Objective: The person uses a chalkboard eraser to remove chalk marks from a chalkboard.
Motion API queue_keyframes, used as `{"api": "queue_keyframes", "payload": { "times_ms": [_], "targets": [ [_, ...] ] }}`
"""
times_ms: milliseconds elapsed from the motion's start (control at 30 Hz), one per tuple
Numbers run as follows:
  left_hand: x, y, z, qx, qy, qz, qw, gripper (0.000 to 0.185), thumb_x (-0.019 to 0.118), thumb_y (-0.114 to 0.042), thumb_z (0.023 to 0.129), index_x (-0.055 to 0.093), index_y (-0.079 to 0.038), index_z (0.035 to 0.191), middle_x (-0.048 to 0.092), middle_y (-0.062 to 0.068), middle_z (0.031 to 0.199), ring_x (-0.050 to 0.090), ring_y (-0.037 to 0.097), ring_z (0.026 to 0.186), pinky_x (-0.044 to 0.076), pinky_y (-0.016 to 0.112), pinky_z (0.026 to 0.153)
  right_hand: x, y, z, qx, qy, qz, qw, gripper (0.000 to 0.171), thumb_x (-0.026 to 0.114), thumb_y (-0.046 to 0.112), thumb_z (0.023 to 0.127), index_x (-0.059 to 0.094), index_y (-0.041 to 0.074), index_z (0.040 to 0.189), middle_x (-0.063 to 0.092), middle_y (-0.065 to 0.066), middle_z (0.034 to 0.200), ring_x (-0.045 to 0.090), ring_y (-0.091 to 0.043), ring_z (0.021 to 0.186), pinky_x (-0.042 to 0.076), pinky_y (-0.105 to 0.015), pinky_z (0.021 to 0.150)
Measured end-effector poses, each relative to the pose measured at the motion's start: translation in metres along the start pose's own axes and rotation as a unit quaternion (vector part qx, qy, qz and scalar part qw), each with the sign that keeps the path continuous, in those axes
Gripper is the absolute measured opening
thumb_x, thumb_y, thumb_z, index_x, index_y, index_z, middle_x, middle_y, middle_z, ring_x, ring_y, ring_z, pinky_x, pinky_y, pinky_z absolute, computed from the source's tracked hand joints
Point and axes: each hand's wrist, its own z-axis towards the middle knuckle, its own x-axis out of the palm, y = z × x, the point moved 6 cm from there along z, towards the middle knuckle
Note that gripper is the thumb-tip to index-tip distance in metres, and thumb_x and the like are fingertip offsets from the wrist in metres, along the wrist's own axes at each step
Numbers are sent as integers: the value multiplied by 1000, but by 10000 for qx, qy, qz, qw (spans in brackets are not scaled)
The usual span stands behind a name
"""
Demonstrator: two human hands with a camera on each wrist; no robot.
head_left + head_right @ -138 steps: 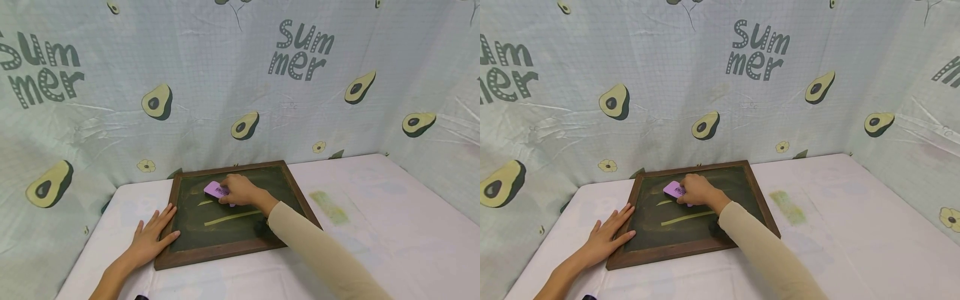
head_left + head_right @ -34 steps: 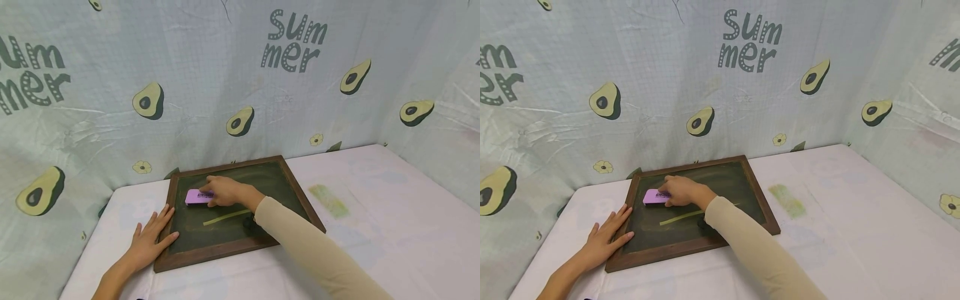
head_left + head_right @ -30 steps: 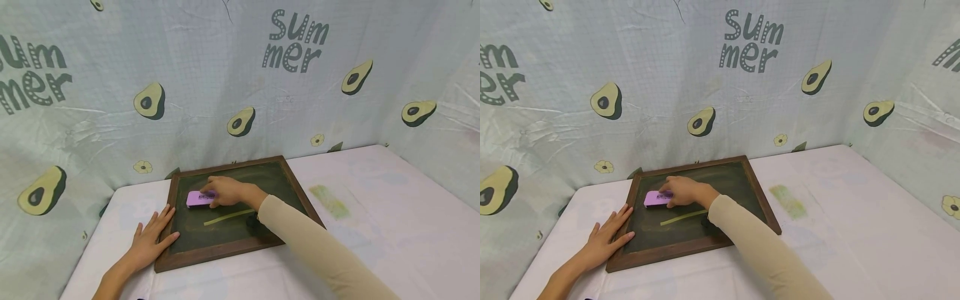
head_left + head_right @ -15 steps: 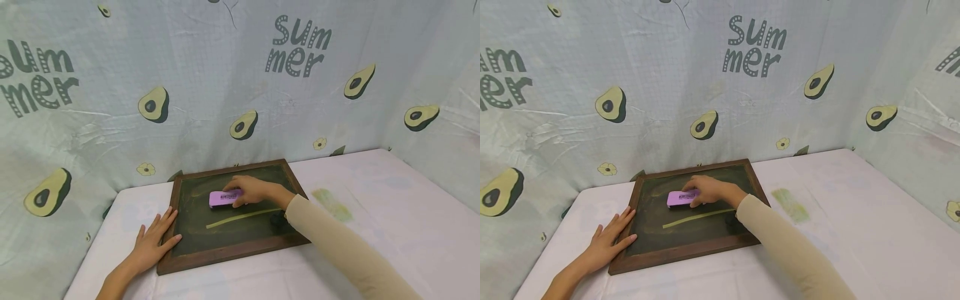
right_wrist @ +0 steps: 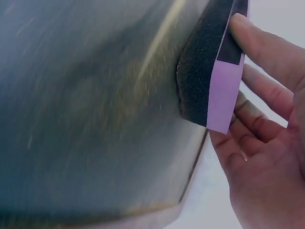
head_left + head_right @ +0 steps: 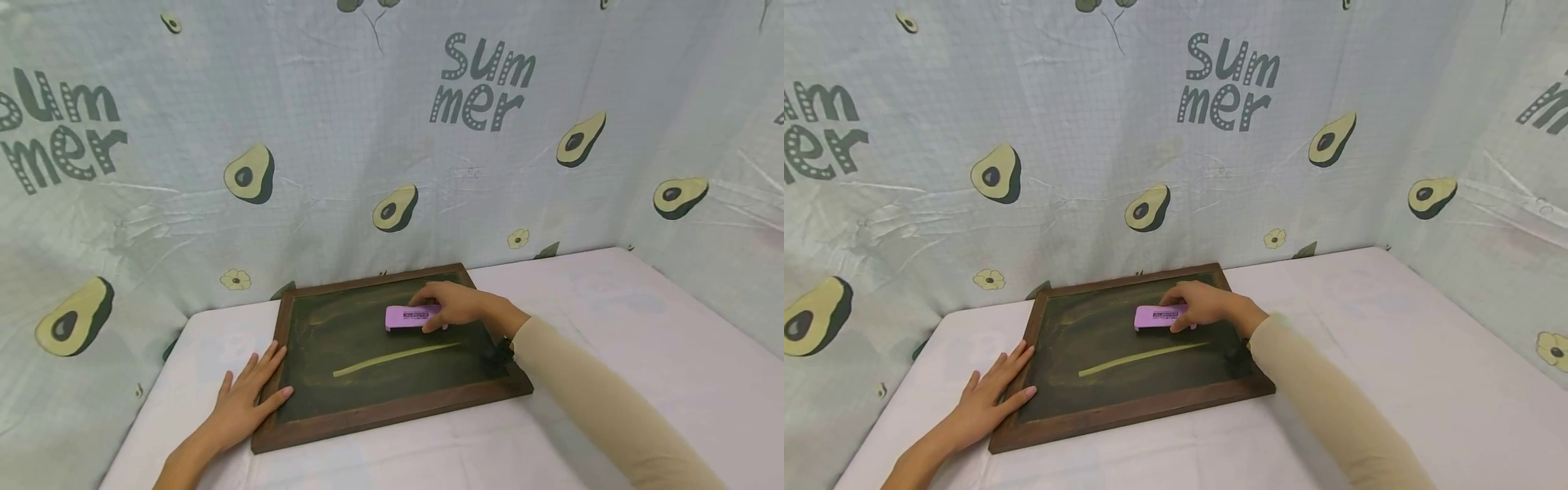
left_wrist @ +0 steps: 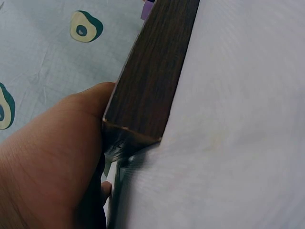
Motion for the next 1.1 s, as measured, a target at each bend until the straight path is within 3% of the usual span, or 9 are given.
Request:
{"api": "queue_keyframes", "payload": {
  "times_ms": [167, 400, 700, 933, 1100],
  "targets": [
    [0, 0, -1, -22, 25, -24, 10000, 72, 54, -48, 94, 27, -15, 153, 14, 13, 158, 8, 47, 140, -6, 72, 100, -12, -10, -17, 237, -269, -71, 9993, 50, 77, 25, 83, 61, 8, 127, 58, -3, 117, 54, -17, 100, 46, -36, 87],
    [-2, 0, 0, 14, -50, -27, 10000, 72, 54, -47, 95, 27, -15, 153, 15, 13, 158, 8, 47, 140, -6, 71, 101, -20, -19, -41, 361, -784, -122, 9962, 49, 77, 23, 81, 63, -2, 120, 64, -5, 101, 57, -16, 84, 48, -34, 76],
    [-2, 1, -1, 38, -25, -38, 10000, 72, 54, -47, 95, 27, -16, 153, 14, 12, 158, 8, 48, 140, -6, 71, 101, -6, -21, -66, 640, -1135, 688, 9891, 50, 79, 19, 79, 60, -7, 118, 63, -8, 88, 63, -13, 53, 51, -31, 56],
    [-1, 2, -1, 73, -34, -57, 10000, 72, 54, -47, 95, 26, -16, 153, 14, 12, 158, 8, 48, 140, -6, 71, 101, -7, -15, -64, 771, -1618, -347, 9832, 49, 85, 30, 70, 70, 1, 107, 65, -1, 82, 59, -9, 62, 45, -31, 61],
    [-1, 1, -1, 82, -42, -50, 9999, 72, 54, -47, 95, 26, -16, 153, 14, 13, 158, 8, 48, 140, -6, 72, 100, -5, -11, -61, 790, -1763, -528, 9797, 49, 85, 33, 68, 73, 2, 104, 65, 0, 83, 55, -12, 69, 44, -30, 59]
  ]
}}
